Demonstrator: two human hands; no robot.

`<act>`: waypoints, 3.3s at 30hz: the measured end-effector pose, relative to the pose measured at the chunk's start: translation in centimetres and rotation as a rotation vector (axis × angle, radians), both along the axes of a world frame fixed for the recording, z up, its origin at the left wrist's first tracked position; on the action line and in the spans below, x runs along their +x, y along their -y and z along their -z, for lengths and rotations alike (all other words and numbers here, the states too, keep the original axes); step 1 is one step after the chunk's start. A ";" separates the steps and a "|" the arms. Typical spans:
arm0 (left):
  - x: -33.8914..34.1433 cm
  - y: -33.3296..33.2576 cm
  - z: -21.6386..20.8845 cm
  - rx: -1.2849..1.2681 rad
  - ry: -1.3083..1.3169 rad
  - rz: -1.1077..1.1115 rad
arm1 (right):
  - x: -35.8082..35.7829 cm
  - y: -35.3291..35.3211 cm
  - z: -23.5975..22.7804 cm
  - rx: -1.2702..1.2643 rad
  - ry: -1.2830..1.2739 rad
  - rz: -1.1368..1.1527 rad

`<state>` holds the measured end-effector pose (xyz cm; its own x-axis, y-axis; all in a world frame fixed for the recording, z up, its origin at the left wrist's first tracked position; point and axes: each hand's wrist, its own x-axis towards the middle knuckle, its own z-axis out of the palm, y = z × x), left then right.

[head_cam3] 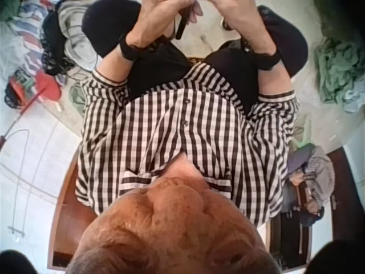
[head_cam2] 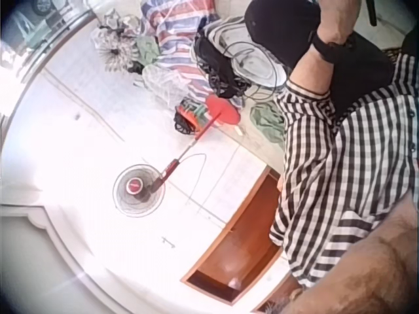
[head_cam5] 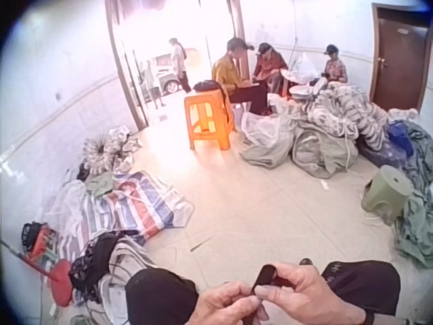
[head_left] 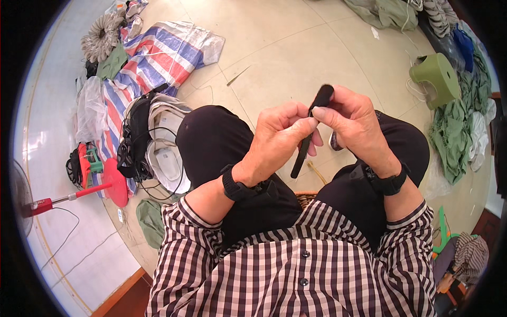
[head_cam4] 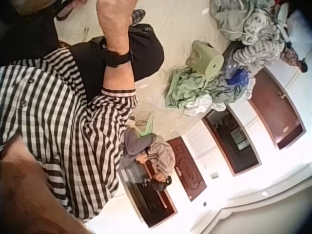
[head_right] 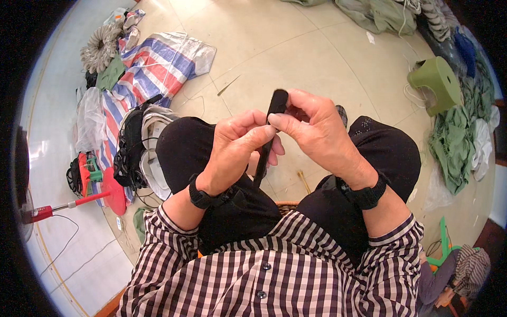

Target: The recorder is assembling small black strap components by attaching a plastic buckle or end-piece to a fabric or rubber strap.

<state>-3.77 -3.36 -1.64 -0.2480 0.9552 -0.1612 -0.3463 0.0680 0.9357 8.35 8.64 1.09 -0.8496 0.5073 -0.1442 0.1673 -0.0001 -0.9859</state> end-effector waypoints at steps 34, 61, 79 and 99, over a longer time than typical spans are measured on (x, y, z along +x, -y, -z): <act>-0.2 -0.5 0.0 0.008 0.126 0.063 | -0.3 -0.5 2.2 -0.273 -0.210 0.190; 0.9 -0.8 -0.2 0.039 -0.122 -0.181 | -0.1 0.7 0.9 -0.218 -0.260 0.193; 0.8 -0.5 -0.1 0.081 -0.348 -0.261 | -0.3 2.8 1.3 -0.353 -0.266 0.236; 1.0 -0.5 0.3 0.010 -0.326 -0.246 | 0.1 1.6 1.4 -0.684 -0.109 0.177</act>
<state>-2.78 -2.83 -1.92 -0.5061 0.8620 -0.0276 -0.0360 0.0108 0.9993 8.48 7.05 -0.34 -0.7908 0.4650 -0.3981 0.0084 -0.6421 -0.7666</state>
